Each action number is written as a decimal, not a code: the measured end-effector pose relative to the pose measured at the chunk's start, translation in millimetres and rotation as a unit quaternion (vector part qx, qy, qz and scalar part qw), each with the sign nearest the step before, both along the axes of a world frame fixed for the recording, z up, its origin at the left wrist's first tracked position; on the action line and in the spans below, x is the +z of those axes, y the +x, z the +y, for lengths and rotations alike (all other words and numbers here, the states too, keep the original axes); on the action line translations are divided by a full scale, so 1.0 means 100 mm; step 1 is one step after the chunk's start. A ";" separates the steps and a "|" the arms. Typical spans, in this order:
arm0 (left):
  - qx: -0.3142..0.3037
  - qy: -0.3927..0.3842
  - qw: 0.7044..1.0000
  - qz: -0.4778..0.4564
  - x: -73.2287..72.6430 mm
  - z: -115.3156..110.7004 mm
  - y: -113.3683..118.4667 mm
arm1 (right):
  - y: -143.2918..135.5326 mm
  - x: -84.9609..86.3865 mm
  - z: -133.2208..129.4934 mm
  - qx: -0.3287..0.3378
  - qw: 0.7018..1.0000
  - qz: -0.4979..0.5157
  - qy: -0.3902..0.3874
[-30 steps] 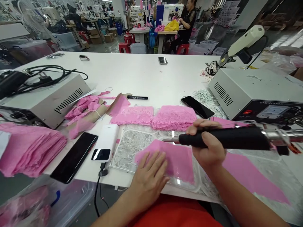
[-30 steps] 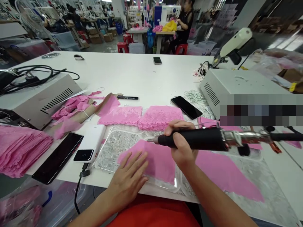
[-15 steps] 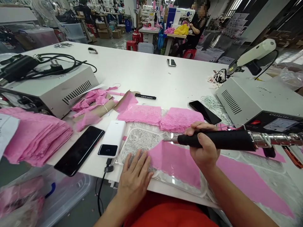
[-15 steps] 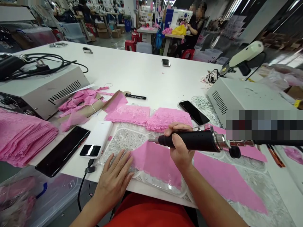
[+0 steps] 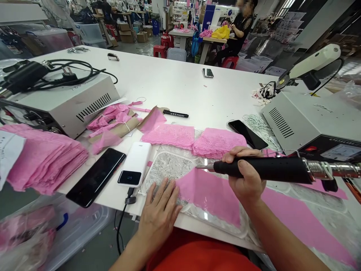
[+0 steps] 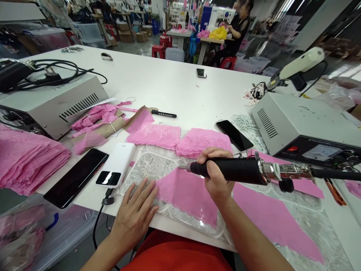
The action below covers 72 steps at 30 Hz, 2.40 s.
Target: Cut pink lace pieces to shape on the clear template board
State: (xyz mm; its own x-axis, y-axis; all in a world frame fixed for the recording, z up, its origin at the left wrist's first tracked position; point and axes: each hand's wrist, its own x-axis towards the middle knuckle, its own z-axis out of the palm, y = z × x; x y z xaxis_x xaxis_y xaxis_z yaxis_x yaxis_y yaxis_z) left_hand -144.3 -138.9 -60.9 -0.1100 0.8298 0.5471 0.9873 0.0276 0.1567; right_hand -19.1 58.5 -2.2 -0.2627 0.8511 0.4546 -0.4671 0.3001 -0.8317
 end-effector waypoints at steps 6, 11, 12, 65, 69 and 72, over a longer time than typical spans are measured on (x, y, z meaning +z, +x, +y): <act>-0.007 -0.004 1.000 0.004 0.00 -0.02 0.00 | 0.00 0.04 -0.07 0.015 1.000 -0.004 -0.013; -0.003 -0.006 1.000 0.007 0.00 -0.04 -0.01 | -0.02 0.02 -0.10 0.031 0.999 -0.004 -0.009; -0.001 -0.008 1.000 0.008 0.00 -0.04 -0.01 | -0.03 0.01 -0.10 0.031 0.999 -0.003 -0.008; 0.006 0.029 0.999 -0.011 -0.03 -0.09 -0.02 | -0.15 0.04 -0.38 0.100 0.994 -0.008 -0.032; 0.007 0.044 0.999 -0.025 -0.02 -0.11 -0.03 | -0.12 0.05 -0.34 0.081 0.996 -0.001 -0.035; 0.012 0.073 0.996 -0.048 0.00 -0.14 -0.03 | -0.12 0.07 -0.35 0.083 0.996 0.002 -0.035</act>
